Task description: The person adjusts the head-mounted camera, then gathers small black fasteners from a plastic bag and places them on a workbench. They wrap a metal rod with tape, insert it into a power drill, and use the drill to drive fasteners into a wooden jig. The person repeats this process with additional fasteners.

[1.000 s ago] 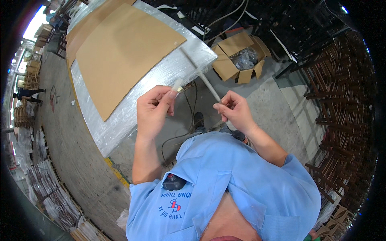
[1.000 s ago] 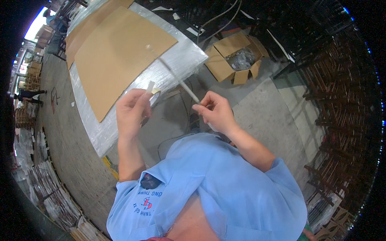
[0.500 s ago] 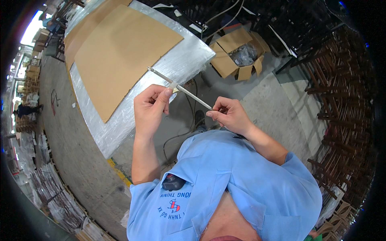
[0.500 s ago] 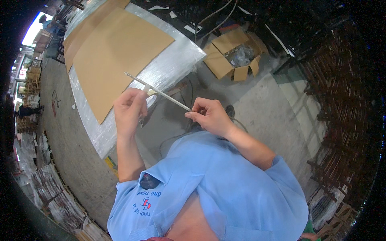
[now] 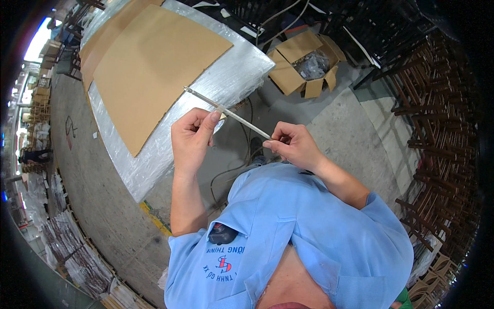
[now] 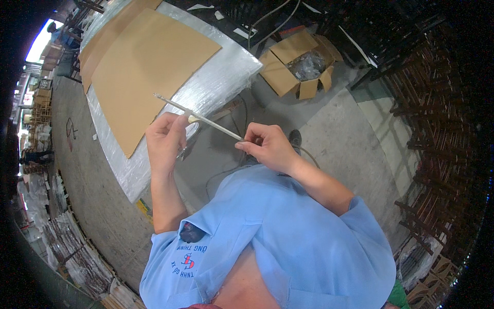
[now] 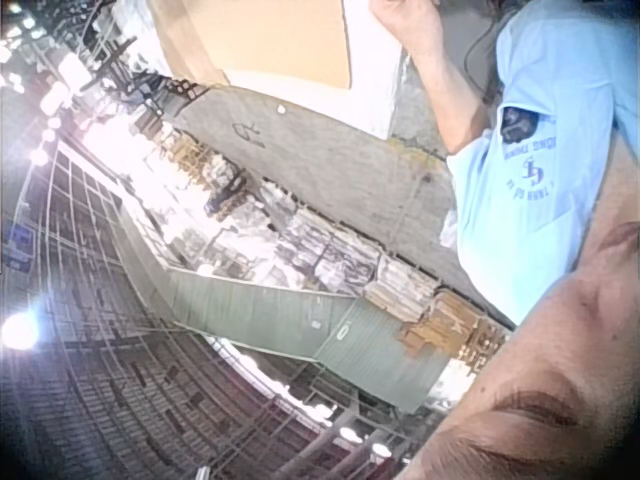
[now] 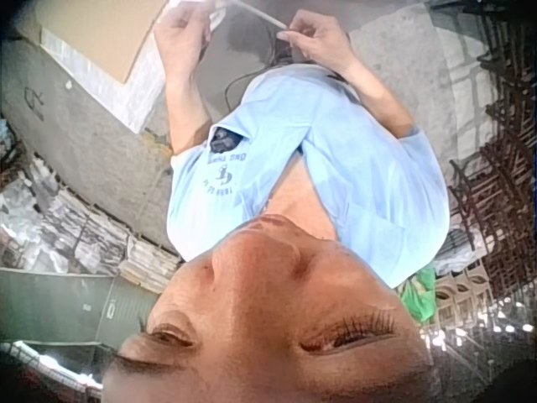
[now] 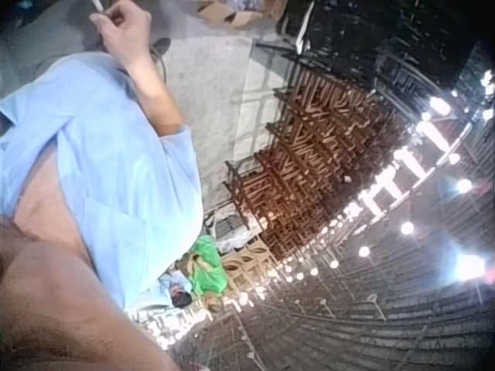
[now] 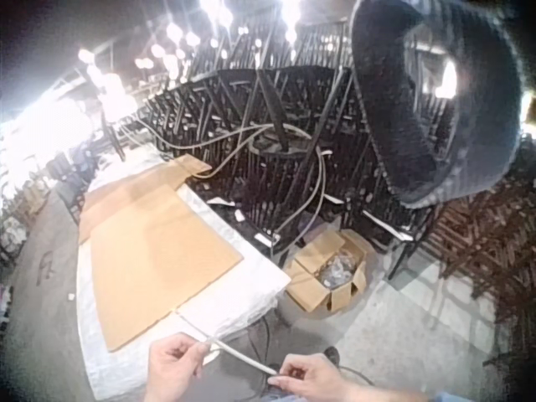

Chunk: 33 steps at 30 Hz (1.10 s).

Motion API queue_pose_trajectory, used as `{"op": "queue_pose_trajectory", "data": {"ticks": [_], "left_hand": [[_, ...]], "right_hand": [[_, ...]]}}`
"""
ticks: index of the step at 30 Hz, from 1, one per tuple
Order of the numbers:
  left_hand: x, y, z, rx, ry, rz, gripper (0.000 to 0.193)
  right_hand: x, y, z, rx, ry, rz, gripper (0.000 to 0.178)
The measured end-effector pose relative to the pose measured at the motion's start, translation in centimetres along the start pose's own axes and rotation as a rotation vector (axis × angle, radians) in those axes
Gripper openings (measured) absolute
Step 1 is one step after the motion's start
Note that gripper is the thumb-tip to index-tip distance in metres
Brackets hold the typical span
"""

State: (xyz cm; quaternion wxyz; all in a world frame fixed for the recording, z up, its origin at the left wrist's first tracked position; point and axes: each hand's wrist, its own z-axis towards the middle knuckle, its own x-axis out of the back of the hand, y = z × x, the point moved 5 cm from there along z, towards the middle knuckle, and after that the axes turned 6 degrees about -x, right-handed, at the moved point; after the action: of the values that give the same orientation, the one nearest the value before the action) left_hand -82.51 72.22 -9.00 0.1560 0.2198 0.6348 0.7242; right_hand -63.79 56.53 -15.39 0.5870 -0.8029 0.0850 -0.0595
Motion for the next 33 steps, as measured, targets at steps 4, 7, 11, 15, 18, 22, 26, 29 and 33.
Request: {"op": "queue_pose_trajectory", "data": {"ticks": [4, 7, 11, 15, 18, 22, 26, 29, 33], "left_hand": [[0.0, -0.1, 0.0, -0.008, 0.014, -0.019, 0.028], [-0.1, -0.3, -0.1, -0.011, 0.034, -0.027, 0.028], [-0.1, -0.3, -0.1, 0.012, 0.042, -0.010, 0.029], [-0.1, -0.3, -0.2, 0.011, 0.053, -0.003, 0.030], [0.1, -0.3, -0.3, 0.021, 0.070, 0.030, 0.031], [0.2, -0.2, -0.2, 0.056, 0.094, 0.115, 0.030], [0.1, -0.1, -0.1, 0.161, 0.121, 0.206, 0.032], [0.1, -1.0, 0.1, 0.221, 0.146, 0.198, 0.033], [-0.1, -2.0, 0.5, 0.247, 0.102, 0.155, 0.031]], "right_hand": [[0.0, 0.2, 0.1, 0.011, -0.003, -0.013, 0.028], [-0.1, 0.2, 0.1, 0.024, -0.001, -0.026, 0.028], [-0.2, -0.1, -0.1, 0.028, -0.003, -0.036, 0.028], [-0.2, -0.2, -0.1, 0.027, -0.004, -0.060, 0.028], [-0.3, -0.5, -0.3, 0.023, 0.002, -0.083, 0.028], [-0.4, -1.3, -0.5, 0.107, 0.068, -0.212, 0.027], [-0.8, -1.7, -0.9, 0.302, 0.190, -0.405, 0.025], [-1.0, -1.8, -1.0, 0.352, 0.232, -0.513, 0.024], [-1.3, -1.5, -1.0, 0.383, 0.286, -0.587, 0.022]]}}
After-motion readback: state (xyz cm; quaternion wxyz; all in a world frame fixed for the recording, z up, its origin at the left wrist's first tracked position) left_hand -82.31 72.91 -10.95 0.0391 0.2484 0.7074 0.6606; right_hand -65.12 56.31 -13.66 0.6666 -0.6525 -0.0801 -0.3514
